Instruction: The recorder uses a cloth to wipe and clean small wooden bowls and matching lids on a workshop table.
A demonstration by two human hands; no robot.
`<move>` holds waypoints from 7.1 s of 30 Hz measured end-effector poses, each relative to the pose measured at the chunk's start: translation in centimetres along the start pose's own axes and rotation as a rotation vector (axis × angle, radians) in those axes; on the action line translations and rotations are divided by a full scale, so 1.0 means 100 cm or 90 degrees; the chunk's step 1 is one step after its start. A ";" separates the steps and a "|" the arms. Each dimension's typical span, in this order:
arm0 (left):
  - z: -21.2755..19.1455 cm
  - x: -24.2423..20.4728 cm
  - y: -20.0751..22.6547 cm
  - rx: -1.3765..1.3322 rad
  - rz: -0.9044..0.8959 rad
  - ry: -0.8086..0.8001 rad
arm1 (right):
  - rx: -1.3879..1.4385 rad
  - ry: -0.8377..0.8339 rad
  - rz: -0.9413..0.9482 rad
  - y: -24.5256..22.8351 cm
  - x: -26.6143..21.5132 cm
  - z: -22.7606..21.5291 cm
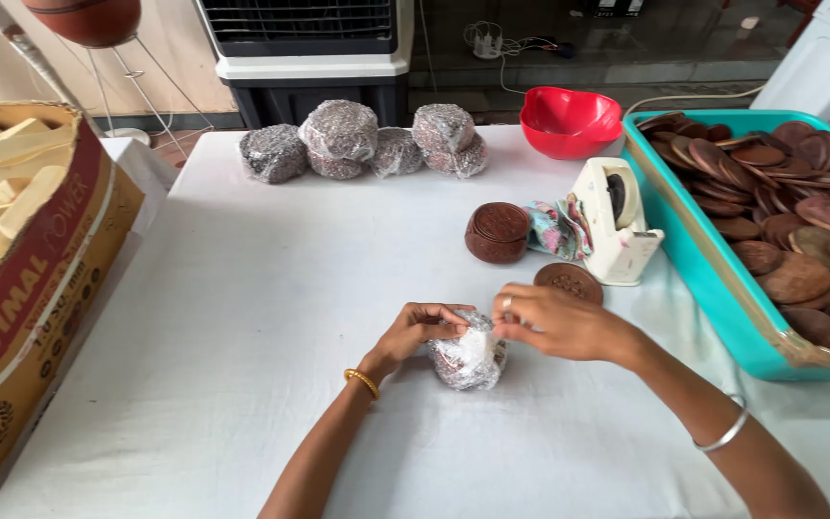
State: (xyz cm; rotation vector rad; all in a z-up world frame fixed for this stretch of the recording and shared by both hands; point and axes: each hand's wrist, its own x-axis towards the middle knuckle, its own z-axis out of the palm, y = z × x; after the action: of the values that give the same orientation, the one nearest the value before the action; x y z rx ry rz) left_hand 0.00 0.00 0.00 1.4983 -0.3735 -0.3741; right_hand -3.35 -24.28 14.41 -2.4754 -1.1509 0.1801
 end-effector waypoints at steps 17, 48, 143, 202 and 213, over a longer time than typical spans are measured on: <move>-0.011 0.011 -0.024 -0.019 -0.012 -0.011 | -0.085 -0.264 0.014 0.034 0.092 0.025; -0.001 0.001 -0.001 0.007 -0.017 -0.013 | 0.386 -0.105 0.165 0.122 0.045 0.079; 0.013 -0.015 0.028 0.316 0.191 0.188 | 0.122 0.338 0.437 0.191 -0.059 0.045; 0.036 -0.024 0.037 0.629 0.522 0.402 | 0.658 0.067 0.134 0.072 0.046 0.068; 0.037 -0.023 0.032 0.647 0.519 0.443 | 0.633 0.077 0.140 0.068 0.045 0.072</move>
State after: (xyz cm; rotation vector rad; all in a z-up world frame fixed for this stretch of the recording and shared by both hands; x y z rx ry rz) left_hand -3.74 -2.07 3.30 2.1354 -0.6024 1.1223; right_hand 2.40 -22.62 5.28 -1.6682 -0.5152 0.5109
